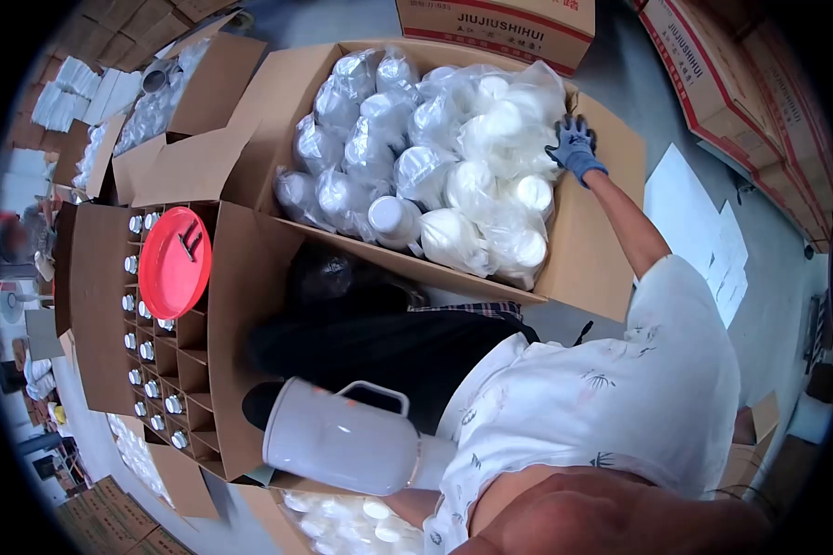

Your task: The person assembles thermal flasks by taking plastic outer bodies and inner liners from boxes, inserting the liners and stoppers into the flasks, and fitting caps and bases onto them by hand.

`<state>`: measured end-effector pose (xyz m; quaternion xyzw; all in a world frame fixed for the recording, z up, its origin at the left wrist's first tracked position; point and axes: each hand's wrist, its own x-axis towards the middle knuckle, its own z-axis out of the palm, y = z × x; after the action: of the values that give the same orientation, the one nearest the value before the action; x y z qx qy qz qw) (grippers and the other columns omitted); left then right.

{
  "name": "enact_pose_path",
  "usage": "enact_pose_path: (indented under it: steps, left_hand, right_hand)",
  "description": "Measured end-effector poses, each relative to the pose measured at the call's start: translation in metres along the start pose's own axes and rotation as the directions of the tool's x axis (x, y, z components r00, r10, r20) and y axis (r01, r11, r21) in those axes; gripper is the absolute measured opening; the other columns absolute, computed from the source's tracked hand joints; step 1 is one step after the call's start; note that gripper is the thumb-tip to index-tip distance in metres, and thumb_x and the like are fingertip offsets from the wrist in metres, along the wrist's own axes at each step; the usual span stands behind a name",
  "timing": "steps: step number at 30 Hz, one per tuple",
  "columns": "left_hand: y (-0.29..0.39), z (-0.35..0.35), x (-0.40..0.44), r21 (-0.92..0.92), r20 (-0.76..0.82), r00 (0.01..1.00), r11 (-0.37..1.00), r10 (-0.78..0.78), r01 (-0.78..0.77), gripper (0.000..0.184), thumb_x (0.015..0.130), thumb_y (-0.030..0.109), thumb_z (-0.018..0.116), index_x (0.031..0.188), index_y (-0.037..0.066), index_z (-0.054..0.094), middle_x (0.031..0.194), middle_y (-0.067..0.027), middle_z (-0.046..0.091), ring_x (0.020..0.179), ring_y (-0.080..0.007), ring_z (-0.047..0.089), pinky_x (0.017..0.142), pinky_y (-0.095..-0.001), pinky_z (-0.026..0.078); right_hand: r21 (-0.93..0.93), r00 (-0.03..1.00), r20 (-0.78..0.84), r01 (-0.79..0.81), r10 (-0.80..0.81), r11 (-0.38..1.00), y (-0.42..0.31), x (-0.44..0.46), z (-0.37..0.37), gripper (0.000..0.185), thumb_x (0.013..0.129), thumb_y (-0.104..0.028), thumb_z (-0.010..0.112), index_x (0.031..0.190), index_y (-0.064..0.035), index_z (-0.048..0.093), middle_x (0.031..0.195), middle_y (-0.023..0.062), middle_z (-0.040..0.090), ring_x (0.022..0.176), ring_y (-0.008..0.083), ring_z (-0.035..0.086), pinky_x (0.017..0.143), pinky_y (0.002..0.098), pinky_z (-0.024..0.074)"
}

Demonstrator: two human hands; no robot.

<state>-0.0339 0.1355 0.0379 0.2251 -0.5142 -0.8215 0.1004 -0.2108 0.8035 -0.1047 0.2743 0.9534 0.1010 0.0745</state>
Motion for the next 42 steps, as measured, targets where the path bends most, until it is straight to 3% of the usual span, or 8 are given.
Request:
enact_pose_path:
  steps: [11,17,21,27,32,36,37,42]
  left_hand:
    - [-0.013,-0.024,-0.005,0.038,-0.040,0.997,0.997,0.066,-0.065,0.065,0.098,0.052,0.037,0.144,0.006,0.036,0.141,-0.0131,0.044,0.124,-0.0276,0.047,0.102,-0.0436,0.043]
    - [-0.014,-0.022,0.001,0.040,-0.028,0.997,0.997,0.070,-0.069,0.065,0.098,0.052,0.037,0.143,0.005,0.037,0.140,-0.0129,0.045,0.122,-0.0273,0.048,0.102,-0.0429,0.043]
    - [-0.015,-0.021,0.008,0.043,-0.008,0.997,0.996,0.075,-0.074,0.065,0.098,0.052,0.037,0.142,0.005,0.038,0.139,-0.0128,0.046,0.121,-0.0271,0.049,0.102,-0.0424,0.043]
    - [-0.018,-0.019,0.011,0.042,0.013,0.996,0.995,0.089,-0.089,0.065,0.098,0.052,0.037,0.141,0.004,0.039,0.138,-0.0127,0.047,0.120,-0.0268,0.050,0.102,-0.0416,0.043]
    - [-0.008,-0.037,0.004,0.055,-0.033,0.991,0.990,0.129,-0.127,0.065,0.098,0.052,0.037,0.141,0.003,0.040,0.138,-0.0126,0.047,0.119,-0.0265,0.051,0.101,-0.0410,0.043]
    - [-0.007,-0.048,-0.003,0.058,-0.076,0.987,0.989,0.142,-0.138,0.065,0.098,0.052,0.037,0.140,0.003,0.040,0.137,-0.0125,0.048,0.118,-0.0263,0.052,0.101,-0.0406,0.044]
    - [-0.008,-0.049,-0.004,0.062,-0.084,0.986,0.988,0.147,-0.142,0.064,0.098,0.051,0.037,0.140,0.003,0.040,0.137,-0.0125,0.048,0.117,-0.0262,0.052,0.101,-0.0404,0.044]
    - [-0.004,-0.046,-0.007,0.114,-0.112,0.984,0.985,0.139,-0.127,0.064,0.098,0.051,0.038,0.139,0.002,0.041,0.136,-0.0123,0.049,0.116,-0.0259,0.053,0.101,-0.0398,0.044]
  right_hand:
    - [0.770,0.975,-0.031,-0.117,0.220,0.628,0.013,0.099,0.079,0.046,0.079,-0.036,0.065,0.113,-0.0051,0.065,0.110,0.0172,0.067,0.097,0.0293,0.065,0.085,0.0392,0.0500]
    - [0.736,0.904,0.426,-0.370,0.036,0.568,0.028,0.078,0.063,0.045,0.085,-0.032,0.057,0.119,-0.0043,0.060,0.114,0.0177,0.065,0.089,0.0243,0.066,0.078,0.0368,0.0527]
    - [0.279,0.992,-0.045,0.126,-0.118,0.952,-0.038,0.008,-0.021,0.049,0.082,-0.038,0.063,0.116,-0.0041,0.060,0.107,0.0209,0.065,0.090,0.0340,0.066,0.081,0.0411,0.0520]
    - [0.568,0.241,-0.657,0.781,-0.714,-0.259,-0.257,-0.220,-0.164,0.058,0.084,-0.028,0.068,0.135,-0.0059,0.050,0.140,0.0184,0.044,0.128,0.0341,0.042,0.109,0.0454,0.0329]
    - [0.204,0.162,-0.835,0.979,-0.526,-0.022,-0.275,-0.193,-0.204,0.055,0.080,-0.028,0.067,0.126,-0.0020,0.054,0.129,0.0218,0.051,0.125,0.0349,0.046,0.107,0.0451,0.0344]
    - [0.184,0.446,-0.890,0.546,-0.098,0.817,-0.154,0.106,-0.025,0.090,0.081,-0.057,0.057,0.147,-0.0030,0.028,0.154,0.0202,0.019,0.144,0.0349,0.014,0.115,0.0493,0.0115]
    - [0.020,0.942,-0.324,0.094,-0.082,0.995,-0.105,0.080,-0.068,0.092,0.081,-0.056,0.059,0.149,-0.0049,0.024,0.154,0.0207,0.018,0.144,0.0369,0.015,0.116,0.0500,0.0109]
    - [0.185,0.987,0.160,-0.051,0.021,0.981,0.013,0.077,0.028,0.080,0.086,-0.063,0.044,0.151,-0.0218,0.025,0.148,0.0175,0.038,0.139,0.0318,0.031,0.107,0.0624,0.0225]
